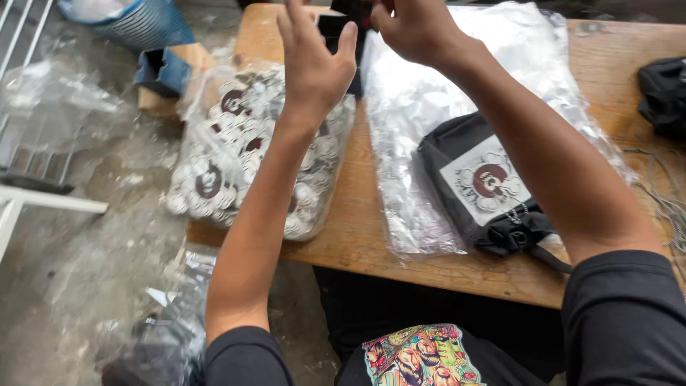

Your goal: The person attaches patches to small black bags and packs them into clear plastic sleeves by hand.

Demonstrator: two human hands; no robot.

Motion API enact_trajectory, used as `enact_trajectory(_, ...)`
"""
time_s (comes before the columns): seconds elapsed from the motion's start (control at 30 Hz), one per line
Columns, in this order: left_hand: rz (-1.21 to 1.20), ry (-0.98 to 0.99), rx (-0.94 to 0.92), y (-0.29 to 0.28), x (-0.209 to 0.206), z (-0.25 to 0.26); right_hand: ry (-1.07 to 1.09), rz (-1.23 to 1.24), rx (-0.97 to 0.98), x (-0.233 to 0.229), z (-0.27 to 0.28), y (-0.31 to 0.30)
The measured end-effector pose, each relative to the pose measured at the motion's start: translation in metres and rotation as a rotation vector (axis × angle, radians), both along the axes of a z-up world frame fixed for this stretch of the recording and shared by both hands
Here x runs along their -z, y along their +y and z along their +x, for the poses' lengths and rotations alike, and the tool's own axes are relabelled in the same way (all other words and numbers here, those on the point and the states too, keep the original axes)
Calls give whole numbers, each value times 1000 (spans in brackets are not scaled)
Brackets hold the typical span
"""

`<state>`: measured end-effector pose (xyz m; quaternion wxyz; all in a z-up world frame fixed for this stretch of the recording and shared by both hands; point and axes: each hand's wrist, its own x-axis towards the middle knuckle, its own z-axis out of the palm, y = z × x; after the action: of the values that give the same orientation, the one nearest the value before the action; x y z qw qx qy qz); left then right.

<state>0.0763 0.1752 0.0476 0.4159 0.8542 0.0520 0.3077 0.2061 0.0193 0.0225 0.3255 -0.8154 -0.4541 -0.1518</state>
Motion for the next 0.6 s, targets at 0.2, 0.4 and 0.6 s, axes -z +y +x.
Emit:
enact_trajectory(0.2, -543, 78, 410, -86, -10, -28, 573, 27, -14, -70, -99, -120)
enact_trajectory(0.4, -527, 335, 698, -174, -5, -56, 721, -62, 239, -42, -149, -223)
enact_trajectory(0.6, 351, 366, 707, -191, 63, -46, 692, -3, 475, 19, -159, -264)
